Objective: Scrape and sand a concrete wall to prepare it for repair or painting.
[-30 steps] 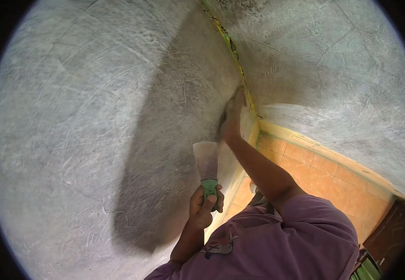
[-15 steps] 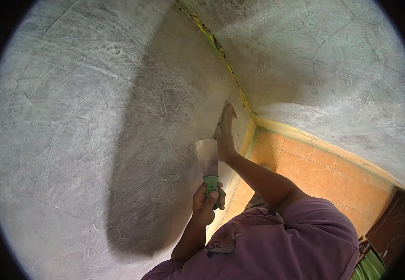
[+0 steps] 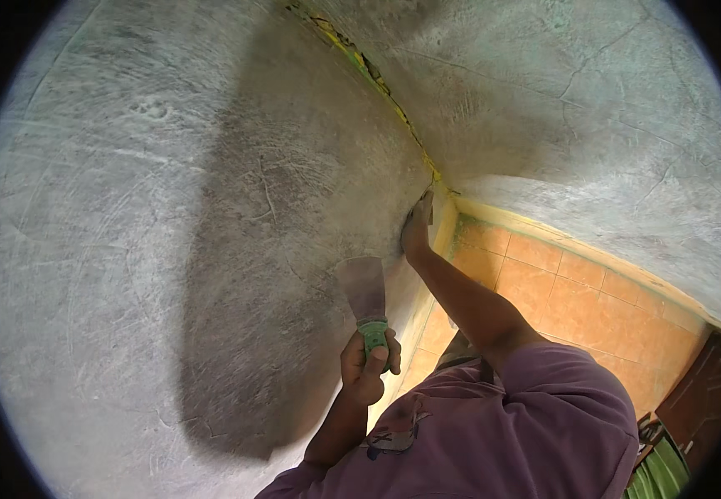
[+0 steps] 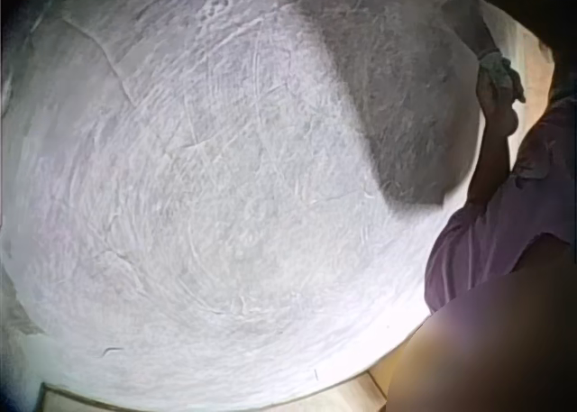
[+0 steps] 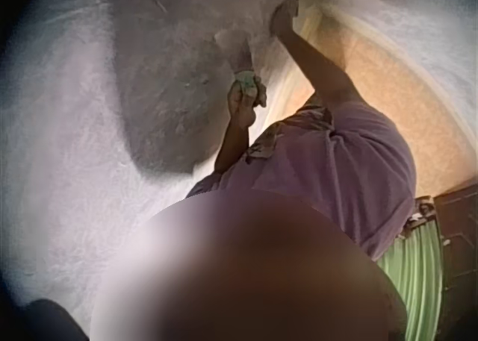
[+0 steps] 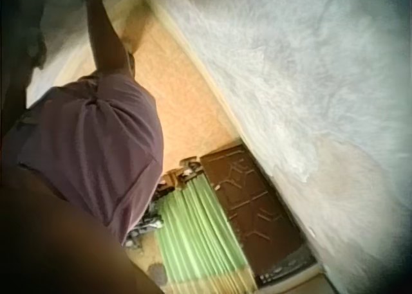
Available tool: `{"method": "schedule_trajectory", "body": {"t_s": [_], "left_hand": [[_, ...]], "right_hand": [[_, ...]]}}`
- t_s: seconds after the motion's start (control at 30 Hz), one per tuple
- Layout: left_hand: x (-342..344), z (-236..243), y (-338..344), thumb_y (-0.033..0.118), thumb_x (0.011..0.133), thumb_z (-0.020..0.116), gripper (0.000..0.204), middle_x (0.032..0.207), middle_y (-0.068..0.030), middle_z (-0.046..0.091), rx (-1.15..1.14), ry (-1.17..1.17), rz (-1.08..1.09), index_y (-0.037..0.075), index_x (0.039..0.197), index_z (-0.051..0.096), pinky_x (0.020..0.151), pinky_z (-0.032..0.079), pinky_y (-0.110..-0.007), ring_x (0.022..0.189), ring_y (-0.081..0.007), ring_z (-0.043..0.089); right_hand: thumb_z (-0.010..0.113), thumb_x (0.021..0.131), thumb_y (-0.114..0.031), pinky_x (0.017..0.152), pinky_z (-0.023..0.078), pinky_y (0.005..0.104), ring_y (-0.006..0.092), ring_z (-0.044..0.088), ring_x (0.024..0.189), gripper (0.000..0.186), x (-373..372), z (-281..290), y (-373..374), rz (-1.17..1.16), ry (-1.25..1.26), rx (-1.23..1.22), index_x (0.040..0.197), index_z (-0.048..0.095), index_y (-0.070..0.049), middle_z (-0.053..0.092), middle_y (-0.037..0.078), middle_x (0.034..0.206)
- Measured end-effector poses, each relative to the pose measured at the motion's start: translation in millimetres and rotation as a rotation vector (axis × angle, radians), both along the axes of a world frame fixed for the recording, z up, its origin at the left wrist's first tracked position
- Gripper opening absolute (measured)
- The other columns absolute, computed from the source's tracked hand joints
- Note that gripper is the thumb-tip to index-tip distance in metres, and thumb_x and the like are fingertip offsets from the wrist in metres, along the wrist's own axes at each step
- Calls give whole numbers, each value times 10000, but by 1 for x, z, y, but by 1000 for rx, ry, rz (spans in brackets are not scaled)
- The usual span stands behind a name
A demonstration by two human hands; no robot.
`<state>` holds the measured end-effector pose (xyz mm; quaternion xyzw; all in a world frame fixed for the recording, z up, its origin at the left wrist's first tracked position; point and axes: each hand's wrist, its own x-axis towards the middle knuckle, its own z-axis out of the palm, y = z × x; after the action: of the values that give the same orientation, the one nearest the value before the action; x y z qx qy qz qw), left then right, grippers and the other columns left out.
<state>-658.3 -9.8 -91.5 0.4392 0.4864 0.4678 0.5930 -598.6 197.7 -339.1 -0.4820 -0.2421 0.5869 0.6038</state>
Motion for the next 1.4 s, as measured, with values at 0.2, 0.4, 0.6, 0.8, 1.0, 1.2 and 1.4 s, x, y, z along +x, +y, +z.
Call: {"method": "schedule_trajectory", "body": {"t_s": [0.2, 0.4, 0.6, 0.8, 1.0, 1.2, 1.4], "left_hand": [[-10, -3, -3, 445, 952, 578, 477, 716, -72, 565, -133, 54, 52, -11, 1074, 505, 508, 409, -245, 568, -118, 515], [-8, -7, -2, 374, 977, 549, 407, 743, -69, 569, -102, 40, 32, -6, 1116, 499, 514, 396, -244, 574, -108, 509], [-6, -15, -1, 425, 962, 567, 440, 733, -81, 581, -170, 46, 29, 13, 1106, 513, 485, 393, -242, 551, -117, 513], [-21, -27, -17, 403, 966, 563, 419, 731, -77, 585, -176, 72, 88, 8, 1103, 521, 481, 390, -240, 537, -110, 508], [-1, -24, 0, 382, 972, 554, 395, 728, -73, 594, -224, 72, -11, 9, 1100, 524, 476, 378, -236, 544, -103, 519], [-21, -40, -9, 335, 984, 539, 376, 765, -70, 591, -190, 59, 60, -10, 1131, 514, 520, 392, -242, 578, -101, 518], [-19, -56, -12, 292, 995, 536, 374, 811, -79, 596, -233, 11, -39, -39, 1165, 510, 602, 444, -257, 642, -109, 537]], "right_hand": [[271, 1025, -380, 1189, 85, 375, 319, 95, 1480, 670, -45, 83, -57, -16, -412, 373, 1533, 74, 9, 92, 178, 1607], [336, 1015, -371, 1155, 199, 357, 297, 284, 1392, 638, -13, 51, -12, -117, 794, -257, 1527, 168, -29, 254, 157, 1539], [356, 1021, -447, 1050, 305, 326, 271, 441, 1233, 574, -56, 6, -22, -189, 107, -163, 1441, 367, -56, 460, 169, 1377], [331, 1024, -446, 1089, 282, 335, 253, 428, 1261, 575, -35, 18, -5, 59, 610, -528, 1427, 367, -37, 451, 149, 1388], [371, 1001, -278, 1036, 334, 384, 337, 444, 1244, 462, -23, -73, 9, -117, 413, -196, 1405, 386, -54, 457, 176, 1388], [344, 958, -428, 973, 389, 372, 272, 483, 1175, 544, -44, -6, -9, -4, 404, -526, 1365, 414, -75, 464, 163, 1356], [336, 955, -442, 958, 388, 334, 226, 536, 1051, 494, -4, -86, 41, 2, 521, -577, 1161, 562, -53, 572, 152, 1173]]}}
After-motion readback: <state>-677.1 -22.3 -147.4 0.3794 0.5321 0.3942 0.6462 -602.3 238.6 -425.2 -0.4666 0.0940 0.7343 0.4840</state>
